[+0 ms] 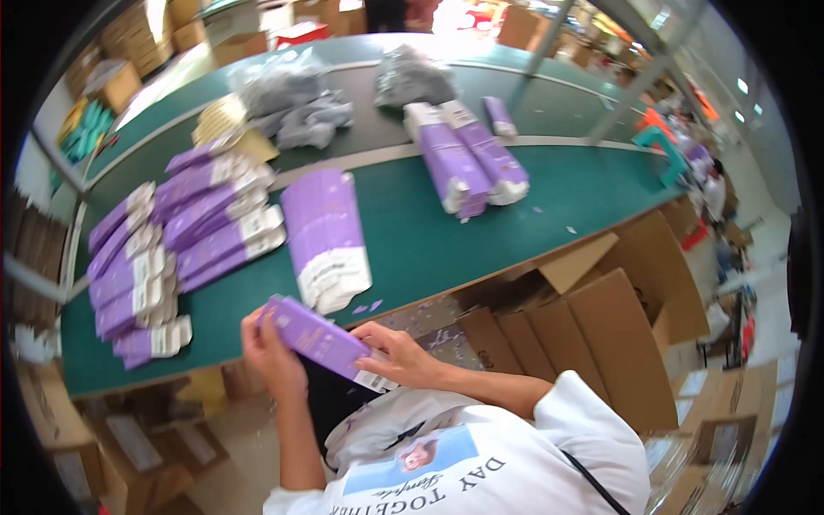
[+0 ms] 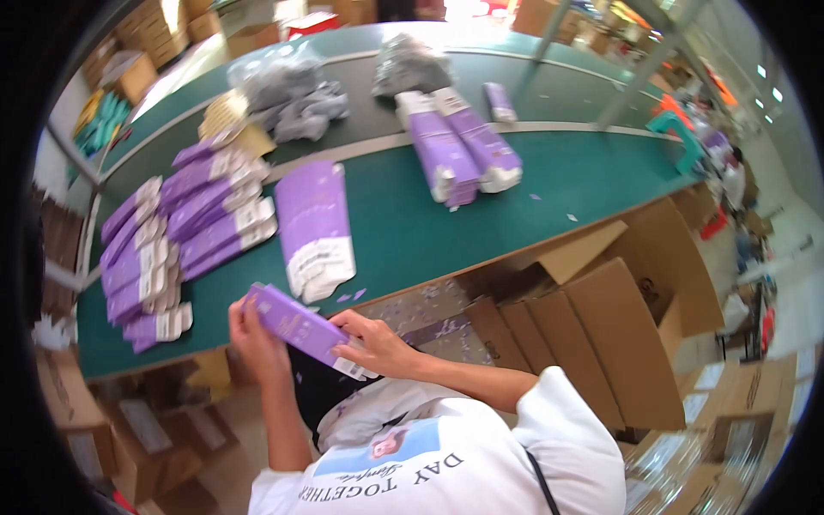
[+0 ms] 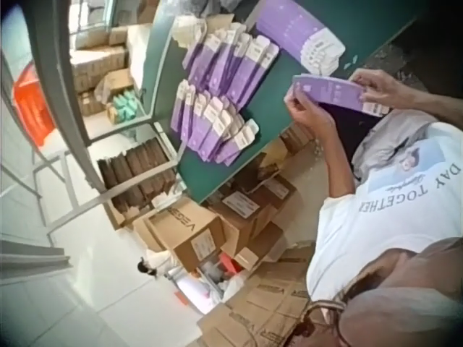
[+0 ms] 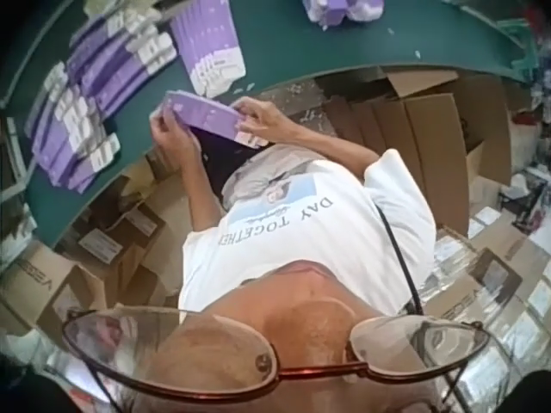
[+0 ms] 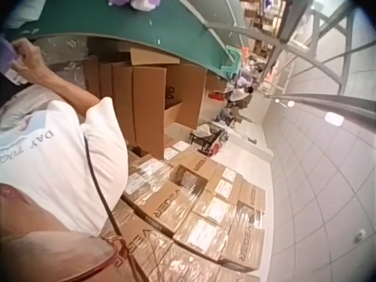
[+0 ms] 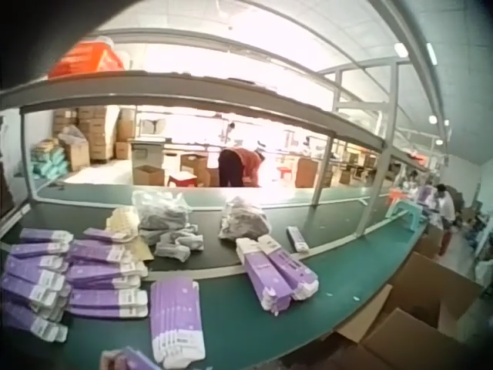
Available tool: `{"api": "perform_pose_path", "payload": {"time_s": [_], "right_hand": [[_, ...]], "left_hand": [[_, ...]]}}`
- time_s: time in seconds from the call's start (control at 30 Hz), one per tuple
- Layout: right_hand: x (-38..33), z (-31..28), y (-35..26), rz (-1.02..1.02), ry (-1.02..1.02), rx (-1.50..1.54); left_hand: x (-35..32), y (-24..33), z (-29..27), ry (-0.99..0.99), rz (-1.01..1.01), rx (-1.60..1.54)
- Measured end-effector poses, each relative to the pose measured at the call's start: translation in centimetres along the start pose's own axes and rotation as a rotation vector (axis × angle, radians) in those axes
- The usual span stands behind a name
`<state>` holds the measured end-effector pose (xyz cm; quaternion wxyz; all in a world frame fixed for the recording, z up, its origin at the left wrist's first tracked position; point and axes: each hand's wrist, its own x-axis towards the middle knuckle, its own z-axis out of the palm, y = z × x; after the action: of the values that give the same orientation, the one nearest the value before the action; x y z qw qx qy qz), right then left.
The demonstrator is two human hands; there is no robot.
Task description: The person folds and assembles flat cardboard product boxes by hand at a manual station.
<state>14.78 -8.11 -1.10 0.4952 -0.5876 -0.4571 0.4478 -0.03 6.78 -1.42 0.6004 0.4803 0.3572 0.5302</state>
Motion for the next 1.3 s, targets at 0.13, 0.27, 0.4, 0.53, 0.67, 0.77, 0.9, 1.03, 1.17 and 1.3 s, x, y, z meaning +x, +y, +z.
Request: {"api": "perform_pose_path", "payload": {"time_s": [0.13,0.27,0.4,0.53,0.67,0.77,0.9,1.03,1.17,1.3], "right_hand": [[1.3,-2.0,-1.1,-0.072,-0.041,-0.145],[1.6,-4.0,-2.2,-0.027,-0.112,-0.241],[2.7,-5.9,-3.8,0.04,-0.173,-0.29],[5.3,-6.8,-4.3,-0.024,-0.212,-0.239],[7.4,-9.0,-4.3,0.004,-0.093,-0.202],[9.3,-11.4,-4.2,0.031,0.007,0.008],[14.3,-10.9,-5.0,0.052,-0.005,0.03],[18.5,-11.4,-4.4,0.052,-0.013,-0.03],[22.2,-9.9,-4.9,0.014,-0.124,-0.138],[27.7,-8.4,-5.5,-0.067,-0.244,-0.194]], "left_hand": [[0.7,1.0,-2.0,-0.084,-0.171,-0.227],[1.7,0.6,-2.3,-0.19,-0.22,-0.287],[3.1,0.4,-2.3,-0.214,-0.2,-0.255],[4.2,1.6,-3.7,-0.136,-0.134,-0.27],[4.6,0.8,-2.9,-0.091,-0.169,-0.173],[5.1,0.9,-1.1,-0.185,-0.256,-0.247],[4.3,0.0,-1.8,-0.198,-0.106,0.037],[3.5,-0.6,0.2,-0.385,0.336,0.525],[2.8,-1.8,1.8,-0.546,0.498,0.792],[2.7,-3.4,2.2,-0.601,0.55,0.941]]}}
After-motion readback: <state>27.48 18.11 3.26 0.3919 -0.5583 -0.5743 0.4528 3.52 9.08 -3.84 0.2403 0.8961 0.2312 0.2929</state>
